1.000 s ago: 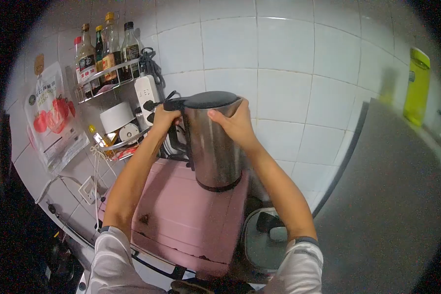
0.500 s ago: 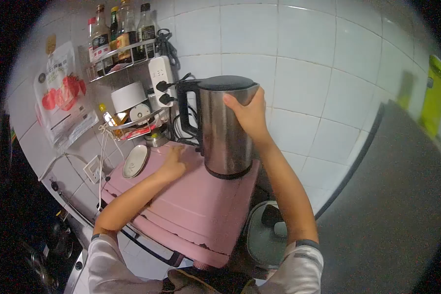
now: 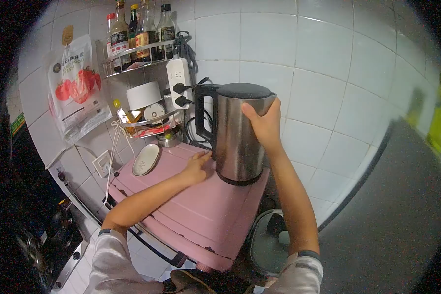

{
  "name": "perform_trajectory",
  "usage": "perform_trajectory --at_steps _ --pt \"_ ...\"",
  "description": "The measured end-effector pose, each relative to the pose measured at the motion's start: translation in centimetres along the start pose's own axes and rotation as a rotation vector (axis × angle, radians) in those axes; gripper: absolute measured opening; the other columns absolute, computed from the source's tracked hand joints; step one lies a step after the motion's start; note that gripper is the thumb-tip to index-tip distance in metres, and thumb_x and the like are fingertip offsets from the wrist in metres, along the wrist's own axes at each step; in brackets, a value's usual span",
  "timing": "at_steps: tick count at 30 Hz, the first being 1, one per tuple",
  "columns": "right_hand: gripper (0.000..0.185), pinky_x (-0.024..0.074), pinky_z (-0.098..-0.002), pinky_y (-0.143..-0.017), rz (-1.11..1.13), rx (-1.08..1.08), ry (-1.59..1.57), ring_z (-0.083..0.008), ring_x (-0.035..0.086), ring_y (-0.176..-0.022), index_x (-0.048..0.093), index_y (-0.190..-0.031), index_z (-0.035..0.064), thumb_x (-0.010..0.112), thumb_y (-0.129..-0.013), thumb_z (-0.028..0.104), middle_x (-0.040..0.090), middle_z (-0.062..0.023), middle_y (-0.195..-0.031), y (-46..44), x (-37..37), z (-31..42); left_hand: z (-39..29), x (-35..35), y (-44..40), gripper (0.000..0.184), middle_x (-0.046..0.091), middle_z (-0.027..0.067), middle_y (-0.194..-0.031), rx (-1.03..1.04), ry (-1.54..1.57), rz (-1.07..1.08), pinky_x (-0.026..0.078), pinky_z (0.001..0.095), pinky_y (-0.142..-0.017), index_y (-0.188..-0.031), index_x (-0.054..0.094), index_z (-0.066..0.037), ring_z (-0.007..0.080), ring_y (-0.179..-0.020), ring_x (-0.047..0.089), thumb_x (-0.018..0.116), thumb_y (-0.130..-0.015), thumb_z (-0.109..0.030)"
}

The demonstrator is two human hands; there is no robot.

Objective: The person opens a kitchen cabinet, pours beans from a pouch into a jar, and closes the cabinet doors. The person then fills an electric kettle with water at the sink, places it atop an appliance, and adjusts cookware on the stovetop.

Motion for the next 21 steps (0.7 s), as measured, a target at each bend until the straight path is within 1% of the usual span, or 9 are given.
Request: perform_trajectory --at_steps 2,9,12,14,16,17,18,19,21 --pt "0.07 0.0427 -0.0342 -0.083 -0.002 -0.003 0.007 -0.0235 0.052 -0.097 0.037 -0.111 -0.0054 0.073 -0.069 0.039 0.052 -0.017 -0.105 -0.1 -0.1 -0.1 0.9 0.5 -0.5 0.065 0.035 0.024 -0.13 -0.024 0.029 -0.044 0.027 0.0439 -0.101 -0.129 0.041 -0.009 0.0415 -0.12 0.031 0.065 -0.071 -0.024" --pt "0.071 0.0426 -0.0355 -0.084 -0.023 0.008 0.021 -0.026 0.054 -0.095 0.039 -0.112 -0.0059 0.074 -0.068 0.037 0.055 -0.0188 -0.103 -0.1 -0.2 -0.5 3.6 0.9 -1.6 0.06 0.037 0.0192 -0.131 -0.126 0.199 0.053 0.03 0.0365 -0.099 -0.129 0.042 -0.01 0.0336 -0.119 0.038 0.063 -0.074 -0.019" --pt "0.073 0.0419 -0.0376 -0.085 -0.013 0.011 0.14 -0.0289 0.054 -0.095 0.037 -0.115 -0.0061 0.073 -0.068 0.037 0.054 -0.0195 -0.104 -0.2 -0.4 0.3 5.5 2.2 -2.3 0.061 0.037 0.0169 -0.132 -0.142 0.612 0.142 0.031 0.034 -0.099 -0.13 0.04 -0.01 0.028 -0.121 0.037 0.062 -0.074 -0.014" --pt "0.074 0.0415 -0.039 -0.085 0.008 0.015 0.235 -0.0306 0.054 -0.095 0.037 -0.117 -0.006 0.073 -0.068 0.036 0.054 -0.0197 -0.105 0.2 -0.4 -0.1 1.5 -3.5 0.8 0.053 0.045 0.0143 -0.125 -0.083 0.528 -0.078 0.036 0.0328 -0.094 -0.125 0.044 -0.005 0.0228 -0.117 0.041 0.057 -0.074 -0.002" --pt "0.068 0.0402 -0.0404 -0.087 -0.354 -0.22 0.775 -0.0321 0.053 -0.095 0.038 -0.118 -0.005 0.069 -0.072 0.034 0.055 -0.0176 -0.102 2.2 -1.5 1.1 0.2 -6.3 3.1 0.042 0.055 0.011 -0.111 -0.083 0.688 -0.116 0.041 0.0278 -0.085 -0.115 0.05 0.0 0.0165 -0.103 0.051 0.056 -0.074 0.0" --pt "0.068 0.0402 -0.0404 -0.087 -0.351 -0.217 0.775 -0.0321 0.053 -0.095 0.038 -0.118 -0.005 0.069 -0.072 0.034 0.055 -0.0176 -0.102 2.8 -1.4 1.4 0.5 -7.3 3.7 0.035 0.057 0.0079 -0.101 -0.071 0.7 -0.102 0.043 0.0255 -0.079 -0.11 0.052 0.0 0.0142 -0.092 0.054 0.057 -0.076 -0.001" --pt "0.052 0.0422 -0.0372 -0.081 -0.421 -0.294 0.578 -0.0273 0.055 -0.088 0.046 -0.108 -0.0039 0.067 -0.075 0.03 0.057 -0.0144 -0.093 3.8 -1.6 3.7 0.4 -8.3 4.2 0.028 0.06 0.0049 -0.091 -0.058 0.712 -0.09 0.045 0.0232 -0.073 -0.105 0.053 0.001 0.0118 -0.082 0.057 0.057 -0.077 -0.003" --pt "0.037 0.0442 -0.0341 -0.075 -0.487 -0.367 0.378 -0.0226 0.056 -0.08 0.053 -0.098 -0.0027 0.065 -0.077 0.026 0.059 -0.0112 -0.084 5.0 -1.7 5.7 0.4 -9.3 4.9 0.017 0.06 0.001 -0.07 -0.087 0.977 -0.139 0.043 0.019 -0.054 -0.091 0.059 -0.001 0.0071 -0.059 0.054 0.062 -0.076 -0.009" --pt "0.025 0.0423 -0.0301 -0.065 -0.279 -0.197 0.187 -0.0169 0.052 -0.069 0.053 -0.083 -0.0013 0.063 -0.079 0.021 0.055 -0.0075 -0.072 6.3 -0.2 6.5 -0.2 -12.4 6.8 0.013 0.058 -0.0003 -0.065 -0.136 0.968 -0.266 0.04 0.018 -0.049 -0.087 0.06 -0.003 0.0054 -0.054 0.051 0.063 -0.076 -0.01"
Point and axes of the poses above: each hand's wrist, its own y-axis away from the middle knuckle, its own x-axis out of the palm, z = x × y, the point moved 7 cm from there along -y, towards the middle knuckle
